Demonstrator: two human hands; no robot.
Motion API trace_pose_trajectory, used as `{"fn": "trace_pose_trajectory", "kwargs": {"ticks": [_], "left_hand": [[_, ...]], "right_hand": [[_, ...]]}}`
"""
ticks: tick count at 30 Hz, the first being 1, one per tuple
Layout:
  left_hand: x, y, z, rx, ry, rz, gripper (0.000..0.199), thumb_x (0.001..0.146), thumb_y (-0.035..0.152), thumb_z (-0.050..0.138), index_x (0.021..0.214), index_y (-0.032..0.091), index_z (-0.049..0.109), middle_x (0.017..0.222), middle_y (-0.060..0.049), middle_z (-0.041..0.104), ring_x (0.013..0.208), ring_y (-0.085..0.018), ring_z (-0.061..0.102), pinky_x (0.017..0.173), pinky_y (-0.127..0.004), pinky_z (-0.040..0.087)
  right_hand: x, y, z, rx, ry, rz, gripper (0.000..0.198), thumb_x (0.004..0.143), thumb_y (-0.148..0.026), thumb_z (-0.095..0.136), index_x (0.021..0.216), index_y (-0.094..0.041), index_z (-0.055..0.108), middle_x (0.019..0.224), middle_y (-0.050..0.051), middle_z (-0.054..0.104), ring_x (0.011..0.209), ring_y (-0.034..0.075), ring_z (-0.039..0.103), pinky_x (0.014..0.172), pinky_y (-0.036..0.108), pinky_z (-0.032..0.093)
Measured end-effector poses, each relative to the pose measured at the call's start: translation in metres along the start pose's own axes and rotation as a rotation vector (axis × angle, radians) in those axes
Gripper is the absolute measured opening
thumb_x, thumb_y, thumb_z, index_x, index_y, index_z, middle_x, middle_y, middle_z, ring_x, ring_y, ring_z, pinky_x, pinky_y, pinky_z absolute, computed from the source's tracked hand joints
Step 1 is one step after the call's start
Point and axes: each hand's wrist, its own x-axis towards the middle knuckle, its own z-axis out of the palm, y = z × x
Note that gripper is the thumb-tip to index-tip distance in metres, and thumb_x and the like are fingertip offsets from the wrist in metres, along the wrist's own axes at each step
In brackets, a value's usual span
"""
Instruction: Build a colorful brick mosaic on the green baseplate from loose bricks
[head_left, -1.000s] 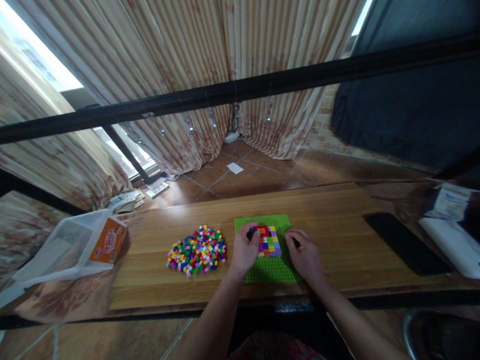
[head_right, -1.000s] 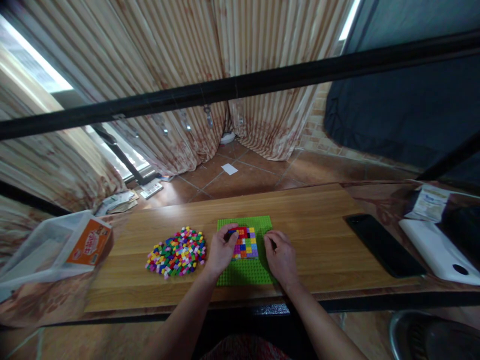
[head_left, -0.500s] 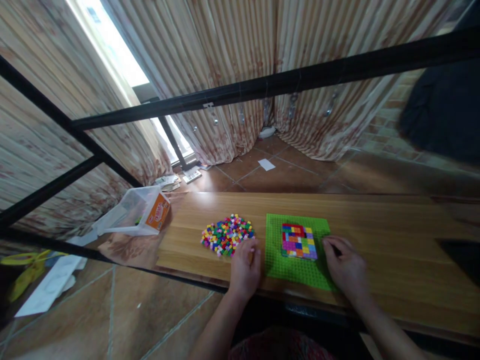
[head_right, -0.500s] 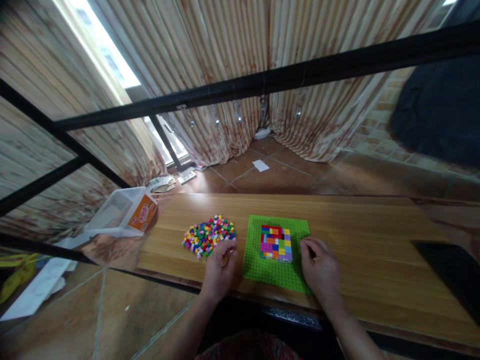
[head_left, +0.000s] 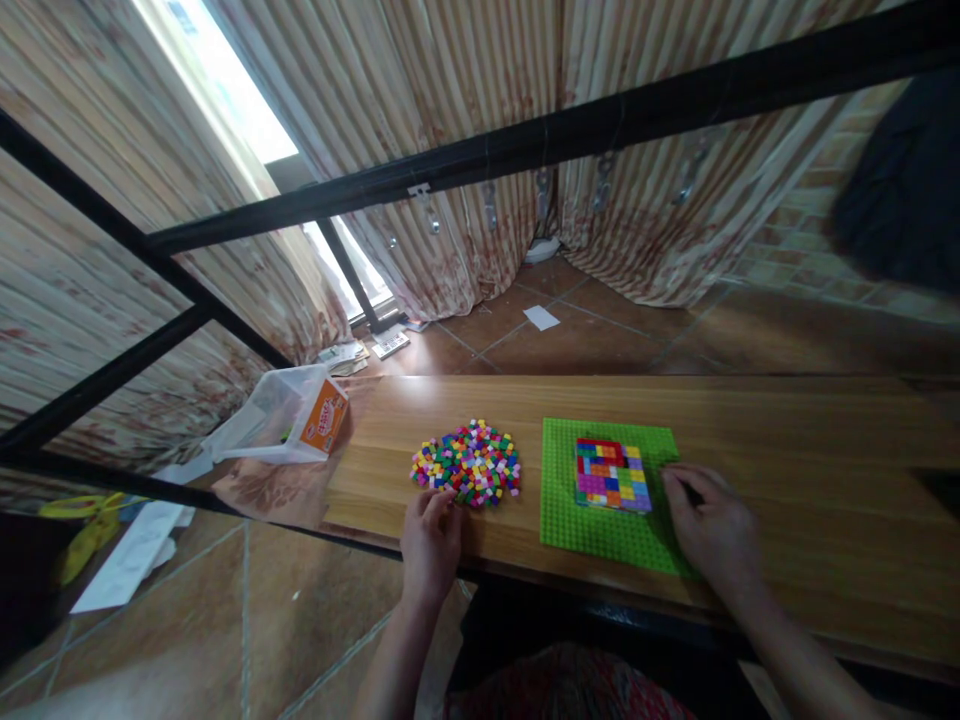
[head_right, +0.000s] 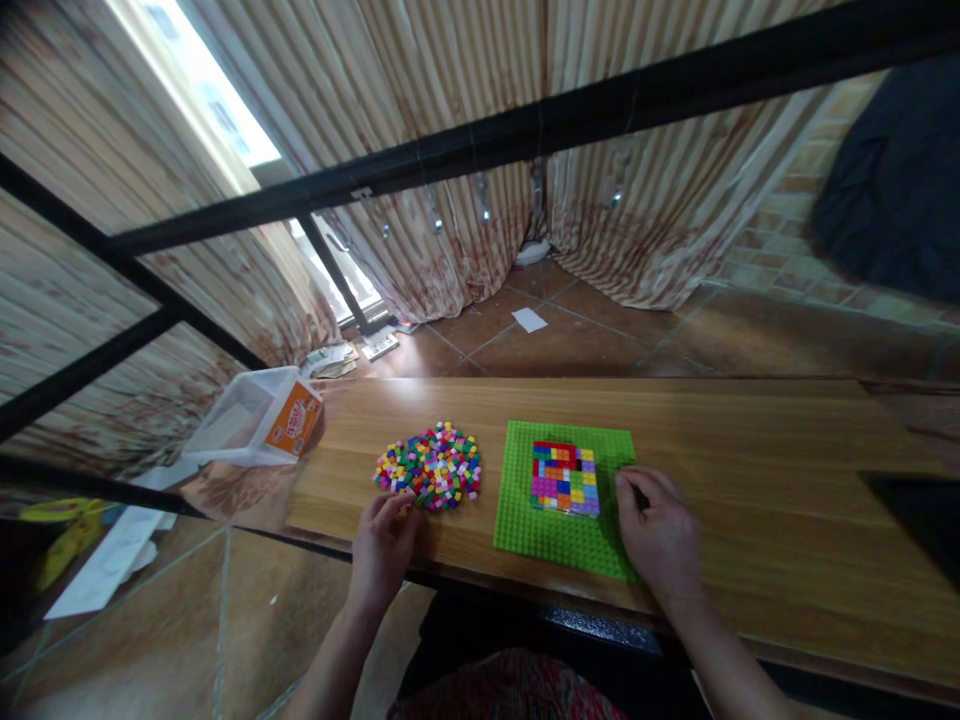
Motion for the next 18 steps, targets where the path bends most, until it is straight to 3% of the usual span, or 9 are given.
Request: {"fn": "trace_pose_trajectory", "kwargs": {"ticks": [9, 13, 15, 18], "left_hand": [[0.008, -0.002, 0.009, 0.070, -0.027, 0.059, 0.014, 0.083, 0.022, 0.055, 0.088, 0.022, 0.068, 0.096, -0.007, 0.063, 0.094, -0.023, 0.060, 0.084, -0.039, 0.051], [0.009, -0.005, 0.009, 0.030, 0.020, 0.085, 0.015, 0.086, 0.022, 0.050, 0.088, 0.020, 0.065, 0.099, -0.009, 0.062, 0.098, -0.024, 0.058, 0.088, -0.040, 0.049], [0.009, -0.005, 0.007, -0.030, 0.042, 0.067, 0.015, 0.087, 0.023, 0.049, 0.089, 0.019, 0.063, 0.099, -0.009, 0.062, 0.097, -0.023, 0.059, 0.088, -0.039, 0.048], [0.012, 0.002, 0.004, -0.169, -0.022, -0.037, 0.015, 0.087, 0.028, 0.050, 0.091, 0.019, 0.061, 0.089, -0.006, 0.064, 0.083, -0.020, 0.062, 0.077, -0.033, 0.050]], "right_hand": [[0.000, 0.000, 0.001, -0.019, 0.010, 0.006, 0.030, 0.089, -0.043, 0.047, 0.082, -0.020, 0.066, 0.089, 0.009, 0.067, 0.083, 0.022, 0.063, 0.078, 0.037, 0.051], [0.000, 0.000, 0.001, -0.006, 0.003, 0.001, 0.030, 0.089, -0.042, 0.047, 0.082, -0.019, 0.066, 0.088, 0.008, 0.067, 0.083, 0.022, 0.063, 0.078, 0.037, 0.051], [0.000, 0.001, 0.001, 0.000, 0.004, -0.009, 0.029, 0.089, -0.041, 0.047, 0.082, -0.020, 0.066, 0.088, 0.008, 0.067, 0.082, 0.021, 0.063, 0.078, 0.036, 0.051], [0.000, 0.001, 0.002, 0.008, 0.008, -0.015, 0.027, 0.089, -0.039, 0.048, 0.081, -0.020, 0.065, 0.089, 0.008, 0.067, 0.083, 0.021, 0.063, 0.078, 0.036, 0.051]]}}
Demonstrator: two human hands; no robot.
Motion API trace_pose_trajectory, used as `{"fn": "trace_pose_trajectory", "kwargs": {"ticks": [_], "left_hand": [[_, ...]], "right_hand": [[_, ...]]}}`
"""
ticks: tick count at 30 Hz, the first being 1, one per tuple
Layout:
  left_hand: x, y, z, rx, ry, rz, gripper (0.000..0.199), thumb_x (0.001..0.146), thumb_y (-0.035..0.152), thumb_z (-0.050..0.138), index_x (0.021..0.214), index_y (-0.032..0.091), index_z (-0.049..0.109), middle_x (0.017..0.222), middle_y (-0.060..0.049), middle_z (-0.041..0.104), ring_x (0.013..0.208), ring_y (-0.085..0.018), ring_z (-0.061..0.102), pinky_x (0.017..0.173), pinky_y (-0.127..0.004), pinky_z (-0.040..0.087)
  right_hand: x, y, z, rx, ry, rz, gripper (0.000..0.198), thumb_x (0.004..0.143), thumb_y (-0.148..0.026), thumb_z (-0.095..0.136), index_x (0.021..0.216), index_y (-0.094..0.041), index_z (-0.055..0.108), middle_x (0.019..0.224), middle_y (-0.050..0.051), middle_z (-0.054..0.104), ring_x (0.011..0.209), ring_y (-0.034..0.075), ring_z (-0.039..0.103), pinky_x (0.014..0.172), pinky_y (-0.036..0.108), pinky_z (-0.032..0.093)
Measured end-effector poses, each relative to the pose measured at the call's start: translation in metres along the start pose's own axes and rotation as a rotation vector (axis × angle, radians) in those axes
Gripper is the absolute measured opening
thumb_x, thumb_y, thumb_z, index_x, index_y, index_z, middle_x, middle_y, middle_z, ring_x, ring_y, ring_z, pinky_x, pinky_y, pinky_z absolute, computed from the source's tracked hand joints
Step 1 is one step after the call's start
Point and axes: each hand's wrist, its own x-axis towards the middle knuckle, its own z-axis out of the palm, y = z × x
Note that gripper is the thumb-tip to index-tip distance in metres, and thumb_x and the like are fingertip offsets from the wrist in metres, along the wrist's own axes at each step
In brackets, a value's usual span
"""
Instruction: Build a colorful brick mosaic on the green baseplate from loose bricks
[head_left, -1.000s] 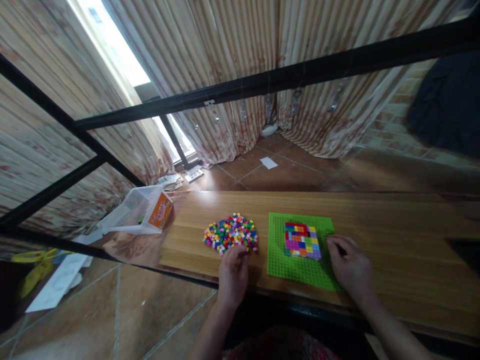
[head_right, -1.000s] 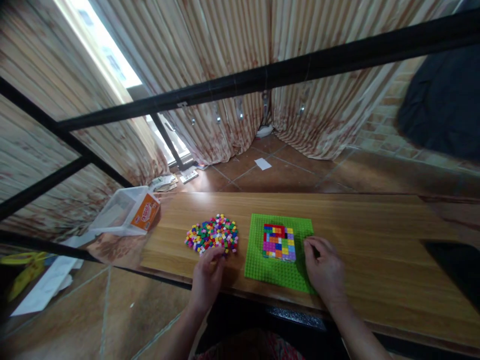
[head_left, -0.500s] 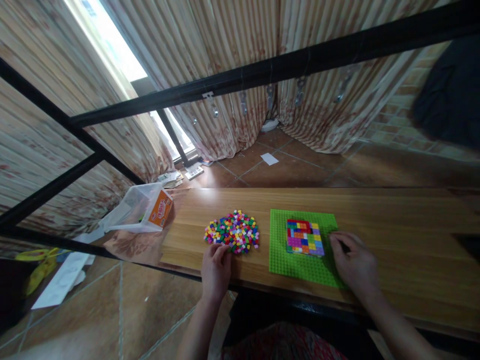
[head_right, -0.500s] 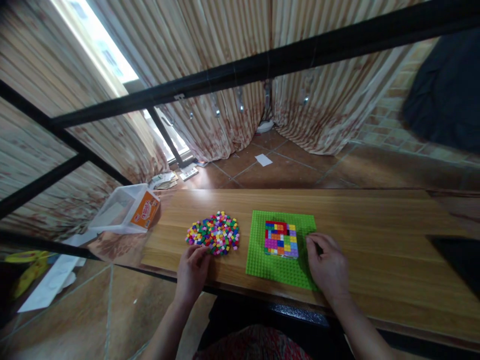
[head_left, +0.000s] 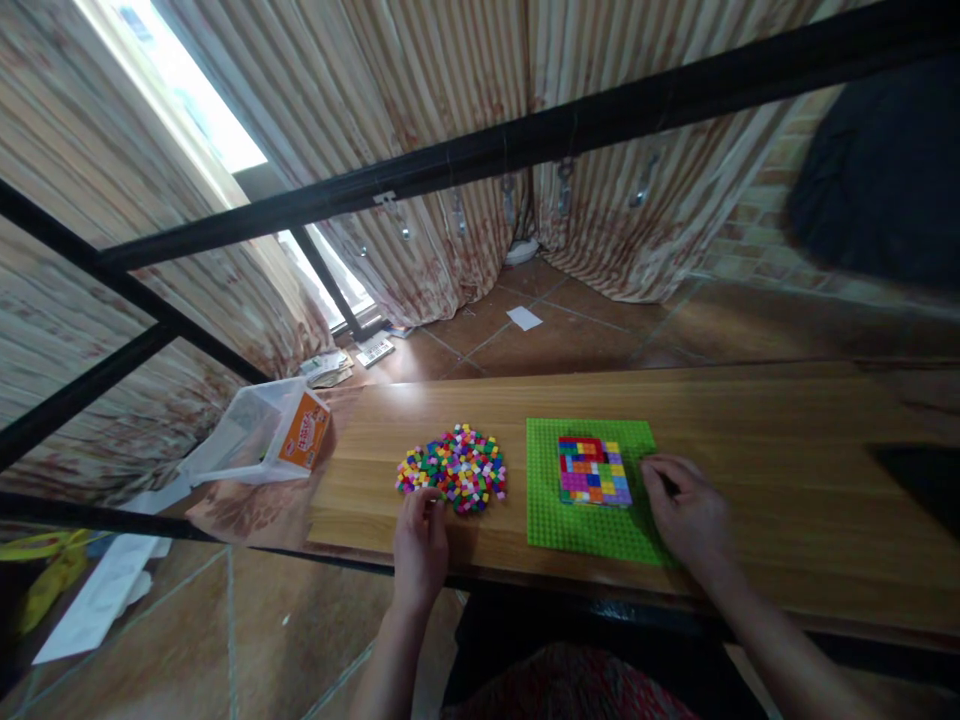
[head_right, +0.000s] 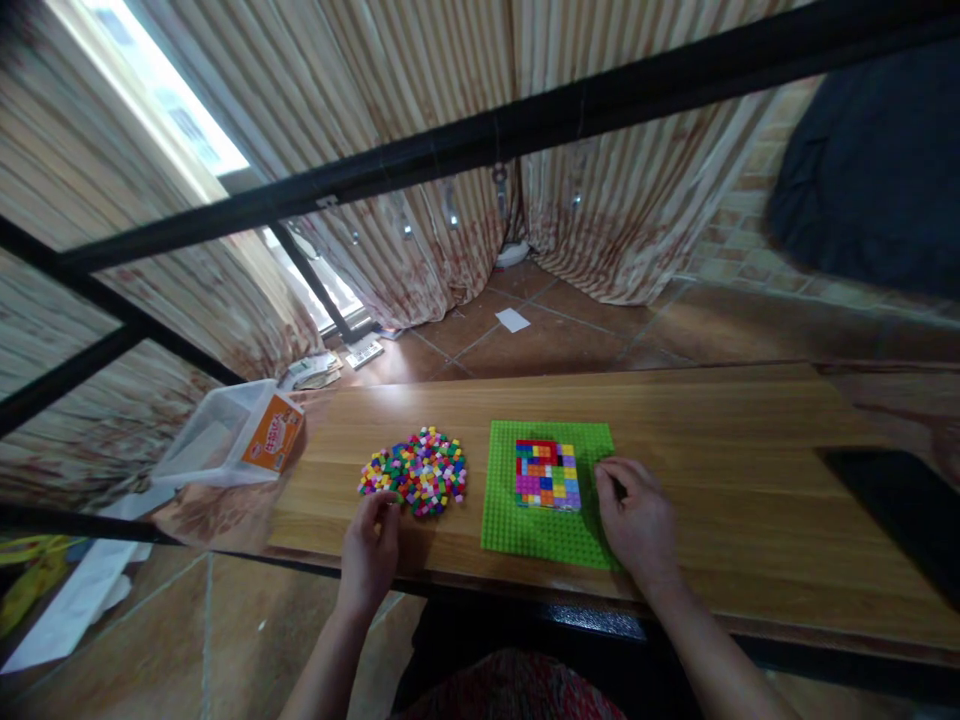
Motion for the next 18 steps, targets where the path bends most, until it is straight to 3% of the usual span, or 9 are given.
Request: {"fn": "trace_pose_trajectory", "kwargs": {"ticks": [3, 9, 18], "left_hand": [[0.005, 0.019, 0.003, -0.141, -0.083, -0.070, 0.018, 0.087, 0.032, 0.051, 0.093, 0.018, 0.061, 0.082, -0.003, 0.066, 0.075, -0.017, 0.061, 0.070, -0.028, 0.049], [0.016, 0.066, 0.035, -0.371, -0.273, -0.027, 0.024, 0.088, 0.035, 0.051, 0.095, 0.018, 0.067, 0.080, -0.003, 0.067, 0.073, -0.015, 0.061, 0.066, -0.025, 0.048], [0.031, 0.104, 0.085, -0.352, -0.369, 0.111, 0.022, 0.089, 0.028, 0.051, 0.085, 0.018, 0.070, 0.079, -0.002, 0.069, 0.074, -0.014, 0.062, 0.069, -0.025, 0.046]], "right_hand": [[0.001, -0.002, 0.000, -0.001, 0.010, 0.002, 0.026, 0.090, -0.038, 0.048, 0.081, -0.020, 0.065, 0.090, 0.008, 0.067, 0.083, 0.021, 0.063, 0.078, 0.036, 0.051], [0.002, -0.007, 0.000, 0.015, 0.003, 0.026, 0.026, 0.091, -0.036, 0.047, 0.082, -0.019, 0.065, 0.090, 0.008, 0.067, 0.085, 0.021, 0.063, 0.080, 0.037, 0.051], [0.003, -0.011, 0.000, 0.037, 0.006, 0.049, 0.025, 0.091, -0.034, 0.047, 0.083, -0.019, 0.065, 0.091, 0.009, 0.067, 0.085, 0.020, 0.063, 0.080, 0.036, 0.050]]}}
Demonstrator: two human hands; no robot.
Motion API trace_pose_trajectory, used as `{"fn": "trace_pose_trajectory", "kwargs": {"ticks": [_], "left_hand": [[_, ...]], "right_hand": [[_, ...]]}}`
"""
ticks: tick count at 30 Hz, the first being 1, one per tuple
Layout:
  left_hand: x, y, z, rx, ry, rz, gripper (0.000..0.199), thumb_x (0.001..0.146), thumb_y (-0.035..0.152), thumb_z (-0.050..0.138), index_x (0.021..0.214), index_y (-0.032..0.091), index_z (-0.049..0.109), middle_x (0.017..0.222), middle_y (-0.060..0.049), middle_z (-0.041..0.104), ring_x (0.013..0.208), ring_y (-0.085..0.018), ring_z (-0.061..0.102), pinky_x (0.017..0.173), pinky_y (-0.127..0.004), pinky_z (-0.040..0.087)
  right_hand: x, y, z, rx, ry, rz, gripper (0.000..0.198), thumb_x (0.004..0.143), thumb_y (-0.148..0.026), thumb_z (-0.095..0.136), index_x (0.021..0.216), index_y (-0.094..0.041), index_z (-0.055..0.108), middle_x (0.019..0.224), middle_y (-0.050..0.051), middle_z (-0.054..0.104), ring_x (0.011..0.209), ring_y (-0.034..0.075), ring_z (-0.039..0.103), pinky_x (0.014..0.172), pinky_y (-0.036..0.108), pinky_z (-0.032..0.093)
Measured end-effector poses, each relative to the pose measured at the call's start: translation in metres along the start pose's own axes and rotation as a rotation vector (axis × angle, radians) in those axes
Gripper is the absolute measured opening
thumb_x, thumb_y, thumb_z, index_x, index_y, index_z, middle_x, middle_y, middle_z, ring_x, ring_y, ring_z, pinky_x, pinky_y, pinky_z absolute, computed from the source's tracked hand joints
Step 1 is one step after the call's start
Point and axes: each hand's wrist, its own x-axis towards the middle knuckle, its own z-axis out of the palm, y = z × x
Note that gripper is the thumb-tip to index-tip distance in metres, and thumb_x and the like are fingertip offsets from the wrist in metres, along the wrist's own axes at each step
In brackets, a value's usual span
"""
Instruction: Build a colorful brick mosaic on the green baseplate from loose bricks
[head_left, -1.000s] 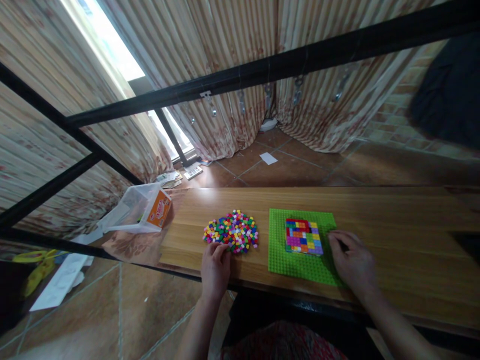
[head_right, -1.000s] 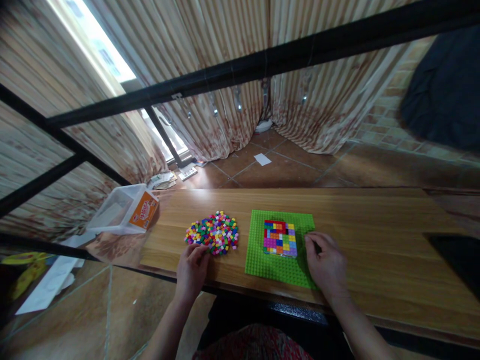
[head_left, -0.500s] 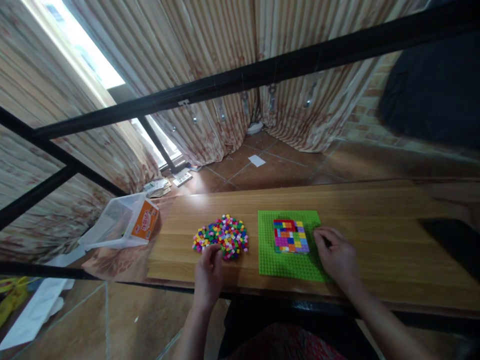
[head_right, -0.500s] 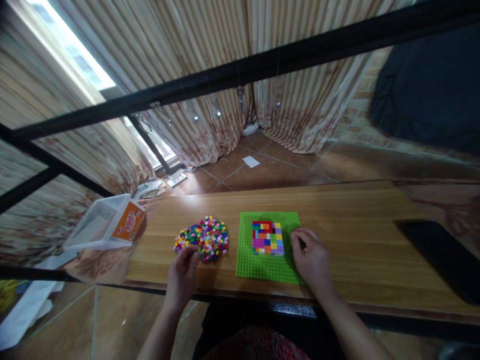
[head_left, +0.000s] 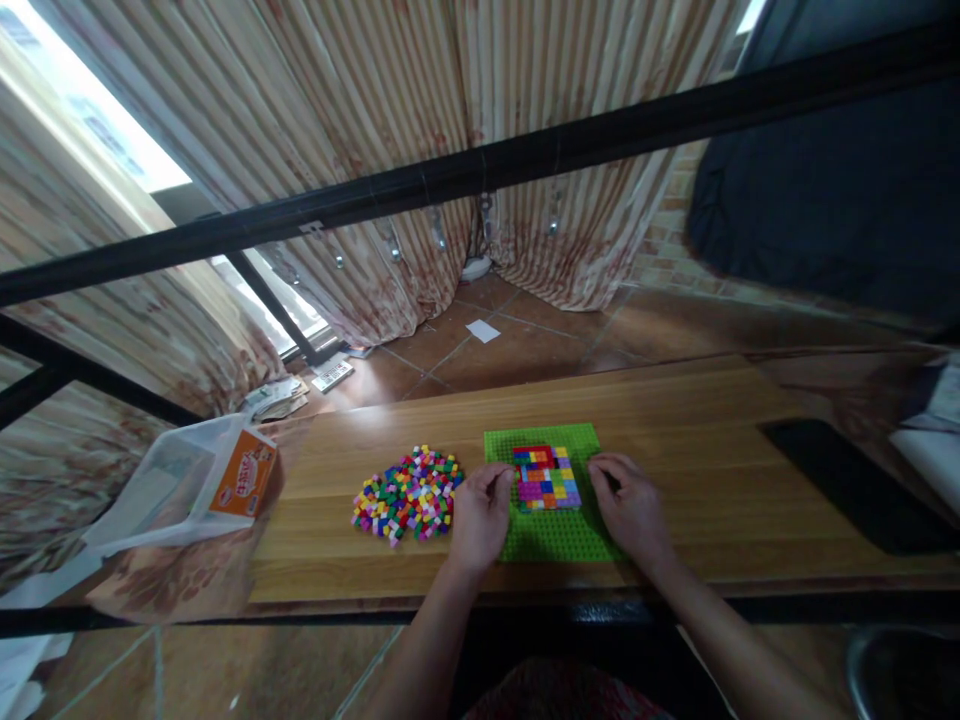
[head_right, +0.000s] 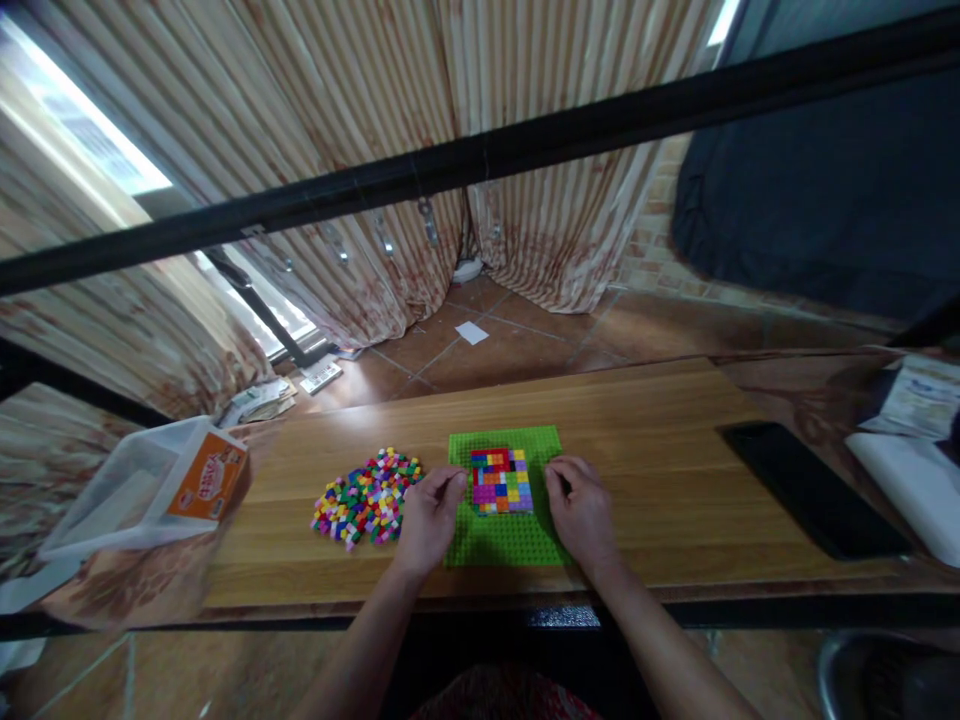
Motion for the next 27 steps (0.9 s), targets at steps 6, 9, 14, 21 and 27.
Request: {"fn": "trace_pose_trajectory", "kwargs": {"ticks": [6, 9, 14, 21, 27], "left_hand": [[0.012, -0.001, 0.012, 0.059, 0.019, 0.087, 0.022, 0.089, 0.027, 0.051, 0.084, 0.020, 0.071, 0.079, -0.002, 0.068, 0.075, -0.014, 0.061, 0.071, -0.026, 0.046], [0.015, 0.000, 0.015, 0.115, 0.034, 0.127, 0.021, 0.089, 0.025, 0.052, 0.081, 0.020, 0.071, 0.077, -0.002, 0.065, 0.075, -0.014, 0.059, 0.070, -0.026, 0.045], [0.017, 0.001, 0.021, 0.091, 0.074, 0.145, 0.018, 0.087, 0.021, 0.054, 0.080, 0.020, 0.070, 0.079, -0.002, 0.063, 0.076, -0.013, 0.058, 0.071, -0.026, 0.046], [0.017, -0.012, 0.030, 0.006, 0.173, 0.058, 0.008, 0.082, 0.020, 0.058, 0.079, 0.019, 0.065, 0.081, -0.002, 0.060, 0.076, -0.013, 0.056, 0.071, -0.026, 0.046], [0.017, -0.020, 0.039, -0.116, 0.175, -0.065, 0.021, 0.082, 0.026, 0.059, 0.101, 0.018, 0.063, 0.093, -0.004, 0.063, 0.081, -0.014, 0.059, 0.077, -0.028, 0.048]], "right_hand": [[0.001, -0.001, 0.001, 0.013, -0.003, 0.012, 0.024, 0.091, -0.033, 0.048, 0.081, -0.019, 0.065, 0.090, 0.008, 0.067, 0.086, 0.021, 0.063, 0.081, 0.037, 0.050], [0.001, -0.002, 0.001, 0.029, -0.003, 0.029, 0.024, 0.091, -0.033, 0.048, 0.080, -0.020, 0.065, 0.091, 0.008, 0.067, 0.086, 0.021, 0.063, 0.081, 0.036, 0.050], [0.001, -0.004, 0.000, 0.034, -0.009, 0.029, 0.024, 0.091, -0.032, 0.048, 0.080, -0.019, 0.065, 0.091, 0.009, 0.067, 0.086, 0.020, 0.063, 0.081, 0.036, 0.050], [0.001, -0.003, 0.001, 0.028, -0.004, 0.031, 0.025, 0.091, -0.034, 0.047, 0.081, -0.019, 0.065, 0.091, 0.009, 0.067, 0.086, 0.021, 0.063, 0.080, 0.037, 0.050], [0.001, -0.003, 0.001, 0.015, -0.008, 0.011, 0.024, 0.091, -0.032, 0.047, 0.081, -0.020, 0.065, 0.090, 0.009, 0.067, 0.086, 0.021, 0.063, 0.080, 0.037, 0.050]]}}
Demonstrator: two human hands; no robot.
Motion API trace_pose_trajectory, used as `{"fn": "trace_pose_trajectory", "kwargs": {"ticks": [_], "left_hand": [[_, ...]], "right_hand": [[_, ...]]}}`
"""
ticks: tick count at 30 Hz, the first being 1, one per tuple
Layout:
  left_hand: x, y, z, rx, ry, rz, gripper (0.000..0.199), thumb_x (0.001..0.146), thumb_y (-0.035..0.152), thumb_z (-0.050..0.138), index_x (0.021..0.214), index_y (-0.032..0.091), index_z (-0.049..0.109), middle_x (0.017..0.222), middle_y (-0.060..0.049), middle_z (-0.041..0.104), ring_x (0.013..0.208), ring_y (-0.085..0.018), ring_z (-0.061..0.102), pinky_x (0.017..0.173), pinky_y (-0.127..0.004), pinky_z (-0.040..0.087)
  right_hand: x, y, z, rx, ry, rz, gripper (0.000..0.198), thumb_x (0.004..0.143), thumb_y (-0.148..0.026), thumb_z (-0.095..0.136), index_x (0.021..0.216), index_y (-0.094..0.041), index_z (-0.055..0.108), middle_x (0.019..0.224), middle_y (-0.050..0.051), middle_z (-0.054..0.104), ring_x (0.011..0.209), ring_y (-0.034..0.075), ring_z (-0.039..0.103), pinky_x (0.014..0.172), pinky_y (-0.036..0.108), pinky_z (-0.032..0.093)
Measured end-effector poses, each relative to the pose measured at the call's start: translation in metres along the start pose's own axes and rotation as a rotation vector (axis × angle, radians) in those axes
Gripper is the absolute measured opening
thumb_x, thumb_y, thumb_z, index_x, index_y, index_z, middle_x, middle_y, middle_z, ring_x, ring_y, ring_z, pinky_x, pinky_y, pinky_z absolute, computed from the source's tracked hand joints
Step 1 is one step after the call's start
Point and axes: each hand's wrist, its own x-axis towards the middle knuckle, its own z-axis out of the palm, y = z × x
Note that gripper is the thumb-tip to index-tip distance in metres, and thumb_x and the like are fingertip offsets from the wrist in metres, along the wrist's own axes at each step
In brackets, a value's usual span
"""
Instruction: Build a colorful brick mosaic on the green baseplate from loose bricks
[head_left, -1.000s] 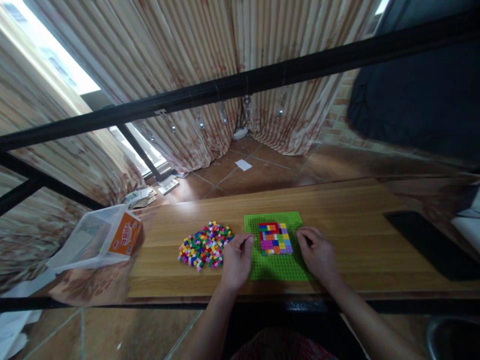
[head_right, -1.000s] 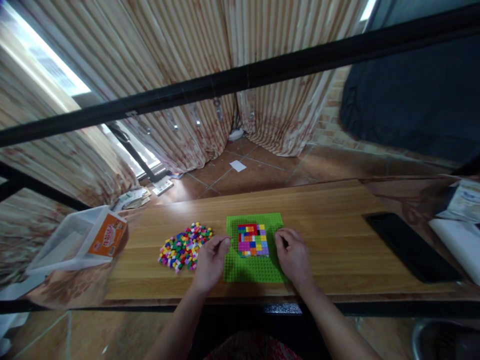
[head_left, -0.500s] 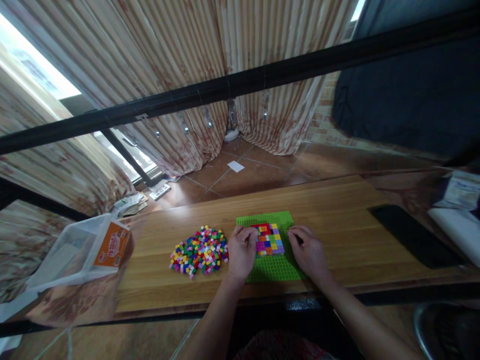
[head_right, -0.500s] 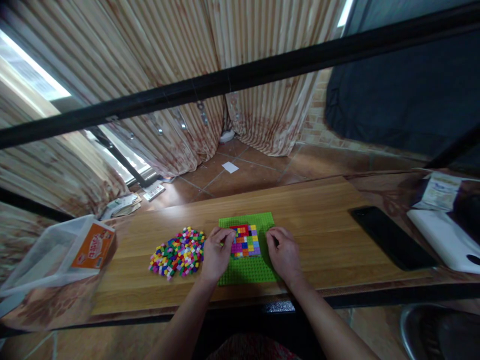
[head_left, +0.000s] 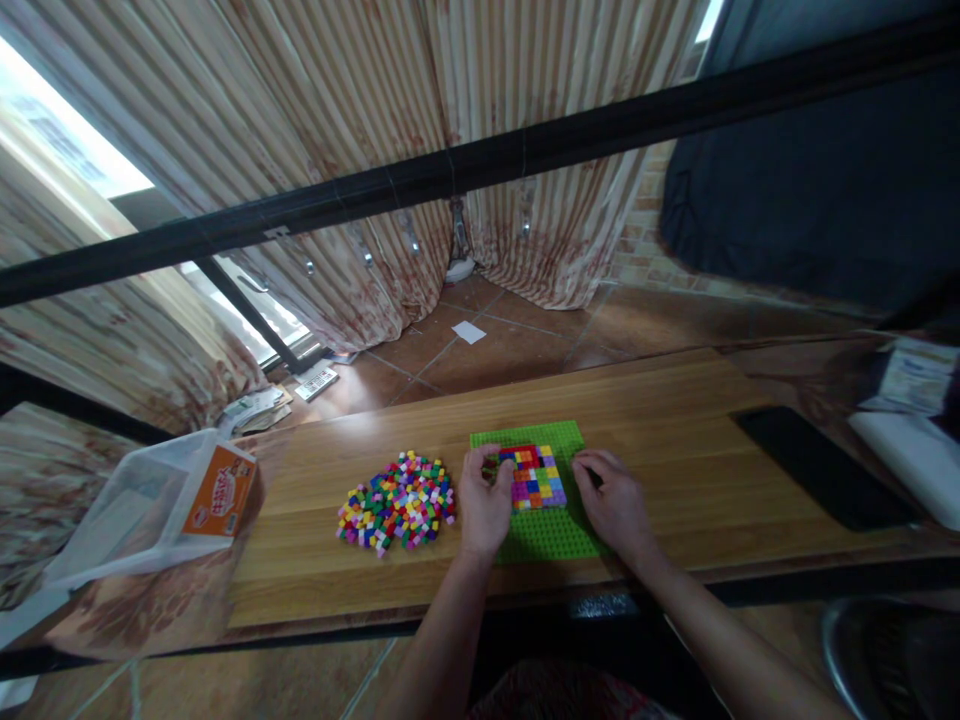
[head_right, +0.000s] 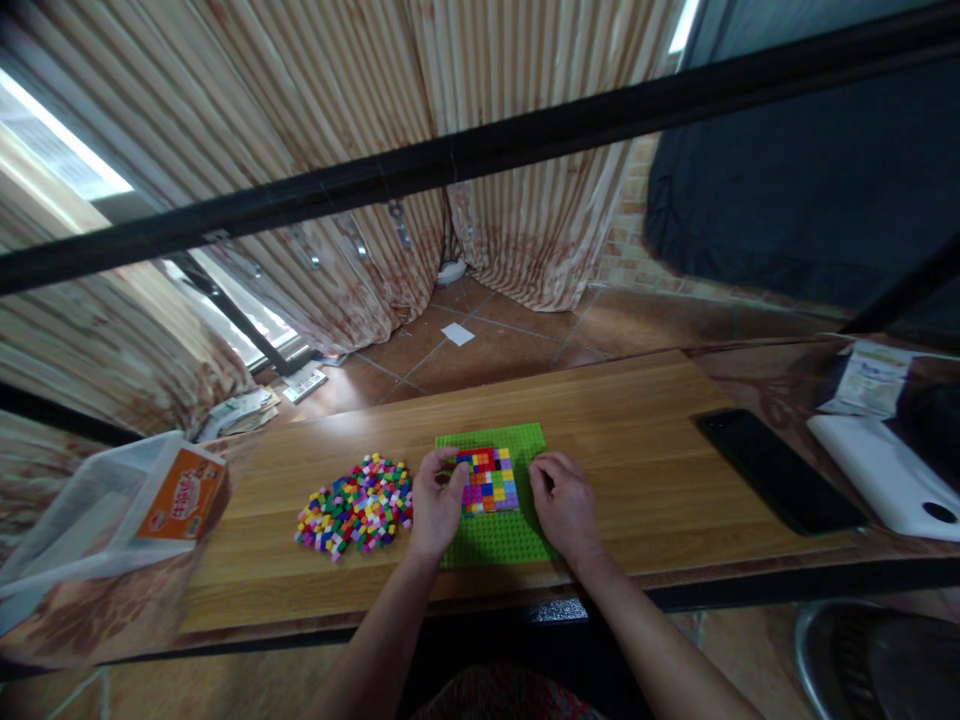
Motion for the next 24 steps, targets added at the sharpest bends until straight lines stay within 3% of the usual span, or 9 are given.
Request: {"fn": "trace_pose_trajectory", "kwargs": {"ticks": [8, 16, 20, 24], "left_hand": [[0.001, -0.001, 0.003, -0.047, -0.038, -0.057, 0.027, 0.082, 0.026, 0.056, 0.106, 0.016, 0.064, 0.100, -0.008, 0.067, 0.091, -0.017, 0.062, 0.082, -0.031, 0.049], [0.000, 0.000, 0.006, -0.170, -0.036, -0.142, 0.029, 0.080, 0.027, 0.058, 0.105, 0.015, 0.065, 0.091, -0.006, 0.069, 0.078, -0.014, 0.063, 0.071, -0.027, 0.052], [0.005, 0.007, -0.003, -0.243, -0.048, -0.127, 0.029, 0.082, 0.032, 0.058, 0.104, 0.015, 0.066, 0.096, -0.007, 0.071, 0.086, -0.016, 0.066, 0.078, -0.029, 0.053], [0.006, 0.016, -0.027, -0.236, 0.014, -0.060, 0.028, 0.084, 0.035, 0.055, 0.102, 0.016, 0.066, 0.101, -0.008, 0.071, 0.093, -0.017, 0.065, 0.086, -0.031, 0.051]], "right_hand": [[0.000, 0.000, 0.001, -0.013, 0.000, -0.004, 0.024, 0.091, -0.031, 0.047, 0.078, -0.020, 0.065, 0.089, 0.008, 0.067, 0.084, 0.021, 0.062, 0.079, 0.036, 0.050], [0.000, 0.001, 0.001, -0.023, -0.003, -0.013, 0.024, 0.090, -0.032, 0.047, 0.079, -0.020, 0.064, 0.089, 0.008, 0.067, 0.085, 0.021, 0.061, 0.079, 0.037, 0.050], [0.000, 0.003, 0.002, -0.029, 0.000, -0.044, 0.024, 0.091, -0.031, 0.047, 0.078, -0.020, 0.064, 0.089, 0.008, 0.066, 0.084, 0.020, 0.061, 0.078, 0.036, 0.050], [0.000, 0.005, 0.003, -0.028, 0.020, -0.058, 0.024, 0.091, -0.032, 0.047, 0.079, -0.020, 0.064, 0.088, 0.008, 0.066, 0.084, 0.021, 0.062, 0.077, 0.036, 0.050]]}}
